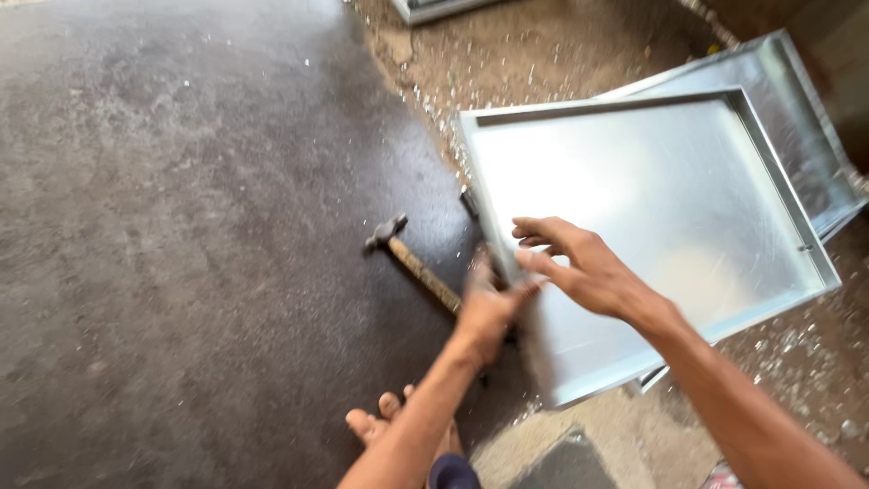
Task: The person attaches brackets to the corners of a metal tray by inserting pins and tapping them with a hammer. They lift the tray and place it onto a stack of similar trays.
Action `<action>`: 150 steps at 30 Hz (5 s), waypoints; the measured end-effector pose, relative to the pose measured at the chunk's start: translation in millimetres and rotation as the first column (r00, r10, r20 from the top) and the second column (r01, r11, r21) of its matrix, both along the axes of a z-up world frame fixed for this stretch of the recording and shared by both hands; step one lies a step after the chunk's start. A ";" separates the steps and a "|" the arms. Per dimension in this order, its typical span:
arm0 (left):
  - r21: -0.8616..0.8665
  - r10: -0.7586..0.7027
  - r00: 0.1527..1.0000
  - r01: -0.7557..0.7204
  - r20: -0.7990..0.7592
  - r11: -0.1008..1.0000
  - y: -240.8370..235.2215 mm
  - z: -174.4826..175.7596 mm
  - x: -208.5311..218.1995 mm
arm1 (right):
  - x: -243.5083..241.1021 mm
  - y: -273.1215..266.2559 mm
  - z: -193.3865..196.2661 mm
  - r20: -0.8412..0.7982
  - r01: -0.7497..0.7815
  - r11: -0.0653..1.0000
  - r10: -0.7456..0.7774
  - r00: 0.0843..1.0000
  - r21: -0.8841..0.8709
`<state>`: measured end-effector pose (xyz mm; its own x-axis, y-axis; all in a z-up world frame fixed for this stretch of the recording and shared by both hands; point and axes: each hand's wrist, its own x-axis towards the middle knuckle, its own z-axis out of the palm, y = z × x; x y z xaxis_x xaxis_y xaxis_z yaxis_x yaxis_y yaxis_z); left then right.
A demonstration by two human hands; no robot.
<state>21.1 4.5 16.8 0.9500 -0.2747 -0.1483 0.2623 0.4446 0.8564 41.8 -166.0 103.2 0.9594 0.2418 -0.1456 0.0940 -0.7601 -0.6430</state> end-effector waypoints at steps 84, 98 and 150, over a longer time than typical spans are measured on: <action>0.853 -0.052 0.897 -0.398 0.438 0.337 261.9 -197.9 -21.0 | 19.9 210.6 -242.3 0.328 -0.320 0.924 0.242 0.913 0.208; 0.819 0.102 0.882 -0.466 0.460 0.334 267.7 -196.3 -31.1 | -8.7 231.5 -266.4 0.332 -0.281 0.956 0.293 0.897 -0.084; 0.900 0.065 0.910 -0.415 0.410 0.134 217.3 -186.9 -9.3 | -89.0 122.7 -247.4 -0.236 0.121 0.969 -0.068 0.969 0.217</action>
